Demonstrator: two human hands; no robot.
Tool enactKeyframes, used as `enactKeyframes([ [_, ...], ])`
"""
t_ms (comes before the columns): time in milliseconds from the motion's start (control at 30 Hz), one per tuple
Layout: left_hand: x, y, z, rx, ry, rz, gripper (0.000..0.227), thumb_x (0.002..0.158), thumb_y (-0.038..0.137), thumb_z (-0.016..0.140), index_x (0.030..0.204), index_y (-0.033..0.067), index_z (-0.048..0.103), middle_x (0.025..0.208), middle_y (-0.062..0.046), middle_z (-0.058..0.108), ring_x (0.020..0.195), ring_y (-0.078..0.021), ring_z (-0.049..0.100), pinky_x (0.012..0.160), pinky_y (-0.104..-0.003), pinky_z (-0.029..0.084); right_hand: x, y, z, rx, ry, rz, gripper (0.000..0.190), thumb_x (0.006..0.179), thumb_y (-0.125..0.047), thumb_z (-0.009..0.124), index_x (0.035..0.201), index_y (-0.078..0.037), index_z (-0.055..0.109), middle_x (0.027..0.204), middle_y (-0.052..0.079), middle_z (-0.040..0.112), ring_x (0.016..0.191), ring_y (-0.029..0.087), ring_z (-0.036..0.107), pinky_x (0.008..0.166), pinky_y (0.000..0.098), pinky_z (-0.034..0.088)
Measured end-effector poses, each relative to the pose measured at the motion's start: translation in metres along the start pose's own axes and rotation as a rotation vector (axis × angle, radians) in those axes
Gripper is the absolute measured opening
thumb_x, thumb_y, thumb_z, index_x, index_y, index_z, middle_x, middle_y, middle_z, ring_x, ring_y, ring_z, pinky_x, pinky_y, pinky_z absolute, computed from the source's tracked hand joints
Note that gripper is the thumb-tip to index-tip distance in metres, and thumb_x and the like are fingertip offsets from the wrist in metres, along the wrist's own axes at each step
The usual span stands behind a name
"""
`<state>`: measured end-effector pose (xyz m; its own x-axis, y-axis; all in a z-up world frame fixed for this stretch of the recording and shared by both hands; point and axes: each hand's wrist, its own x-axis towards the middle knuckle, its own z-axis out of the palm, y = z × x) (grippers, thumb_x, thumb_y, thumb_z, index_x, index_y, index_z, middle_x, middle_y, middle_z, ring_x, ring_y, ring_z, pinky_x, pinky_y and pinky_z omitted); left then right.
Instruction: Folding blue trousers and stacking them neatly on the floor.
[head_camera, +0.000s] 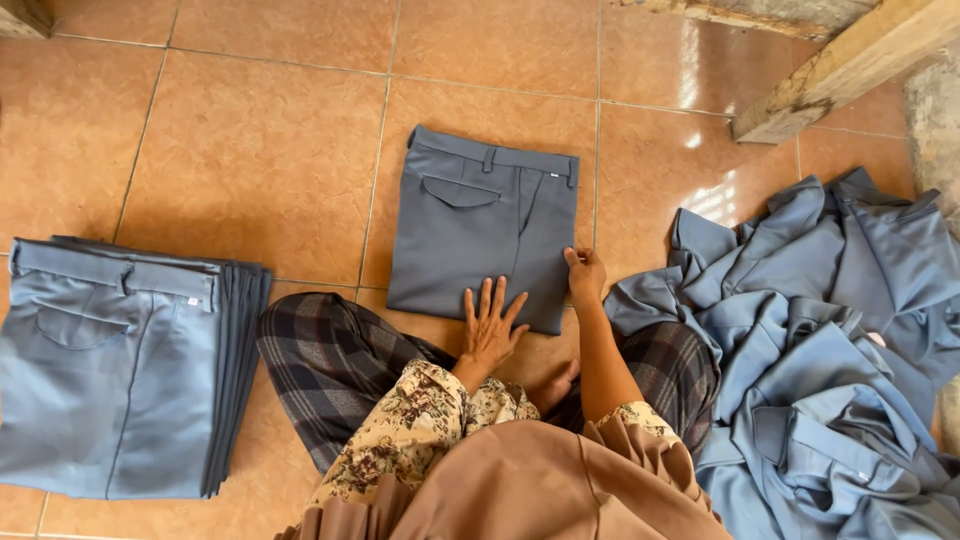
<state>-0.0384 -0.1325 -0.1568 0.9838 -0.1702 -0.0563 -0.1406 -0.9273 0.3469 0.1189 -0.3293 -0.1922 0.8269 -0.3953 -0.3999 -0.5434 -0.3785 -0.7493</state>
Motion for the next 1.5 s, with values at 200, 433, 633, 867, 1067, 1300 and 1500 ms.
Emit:
enactKeyframes([
  [200, -0.015, 0.009, -0.024, -0.332, 0.155, -0.066, 0.041, 0.102, 0.037, 0.050, 0.142, 0.0295, 0.052, 0.124, -0.007, 0.063, 0.114, -0.0275, 0.064, 0.090, -0.044, 0.053, -0.044, -0.048, -0.009, -0.366, -0.017, -0.040, 0.046, 0.094, -0.055, 0.070, 0.122, -0.019, 0.065, 0.106, 0.010, 0.074, 0.106, 0.034, 0.070, 0.091, 0.0503, 0.054],
  [433, -0.036, -0.004, 0.058, -1.602, -0.359, -1.062, 0.075, 0.089, 0.061, 0.074, 0.142, 0.0127, 0.050, 0.123, -0.033, 0.060, 0.098, -0.0470, 0.072, 0.081, -0.060, 0.060, -0.089, 0.002, -0.011, -0.667, -0.113, -0.113, 0.061, 0.090, -0.060, 0.071, 0.125, -0.010, 0.063, 0.114, 0.014, 0.068, 0.110, 0.040, 0.068, 0.093, 0.0560, 0.054],
  [633, -0.019, 0.012, 0.005, -2.058, 0.169, -1.189, 0.087, 0.090, 0.034, 0.085, 0.149, 0.0023, 0.029, 0.146, -0.024, 0.043, 0.134, -0.0463, 0.049, 0.113, -0.064, 0.034, -0.147, -0.005, -0.013, 0.111, -0.521, 0.319, 0.078, 0.086, -0.038, 0.082, 0.144, 0.004, 0.050, 0.121, 0.028, 0.064, 0.104, 0.045, 0.068, 0.082, 0.0583, 0.057],
  [867, -0.041, -0.005, -0.025, -1.967, 0.521, -1.071, 0.067, 0.084, 0.013, 0.087, 0.134, -0.0011, 0.045, 0.124, -0.016, 0.051, 0.117, -0.0303, 0.051, 0.104, -0.053, 0.041, -0.022, 0.090, 0.025, 0.668, -0.608, 0.299, 0.077, 0.092, -0.030, 0.084, 0.151, -0.006, 0.042, 0.139, 0.022, 0.058, 0.127, 0.044, 0.057, 0.100, 0.0674, 0.046],
  [1067, -0.060, -0.012, -0.114, -2.122, 0.655, -0.919, 0.055, 0.076, 0.007, 0.090, 0.121, 0.0099, 0.058, 0.107, -0.007, 0.063, 0.101, -0.0253, 0.065, 0.087, -0.048, 0.058, 0.051, 0.030, 0.018, 0.949, -0.435, 0.325, 0.042, 0.083, -0.011, 0.088, 0.116, -0.012, 0.062, 0.126, 0.013, 0.067, 0.123, 0.034, 0.066, 0.107, 0.0536, 0.053],
  [1300, -0.064, -0.060, -0.213, -2.257, 0.513, -0.676, 0.056, 0.083, 0.009, 0.074, 0.133, -0.0002, 0.051, 0.122, -0.022, 0.066, 0.101, -0.0303, 0.070, 0.084, -0.036, 0.062, -0.031, -0.137, 0.000, 0.794, -0.537, 0.055, 0.017, 0.087, -0.011, 0.065, 0.104, -0.011, 0.064, 0.094, -0.002, 0.069, 0.073, 0.007, 0.064, 0.063, 0.0141, 0.053],
  [1500, -0.123, -0.145, -0.333, -2.251, 0.766, -0.336, 0.058, 0.081, 0.006, 0.076, 0.133, -0.0056, 0.052, 0.123, -0.027, 0.064, 0.106, -0.0347, 0.068, 0.094, -0.040, 0.059, -0.170, -0.339, 0.060, 0.836, -0.829, -0.328, 0.020, 0.090, -0.003, 0.068, 0.107, -0.012, 0.064, 0.108, 0.000, 0.070, 0.101, 0.013, 0.068, 0.095, 0.0235, 0.056],
])
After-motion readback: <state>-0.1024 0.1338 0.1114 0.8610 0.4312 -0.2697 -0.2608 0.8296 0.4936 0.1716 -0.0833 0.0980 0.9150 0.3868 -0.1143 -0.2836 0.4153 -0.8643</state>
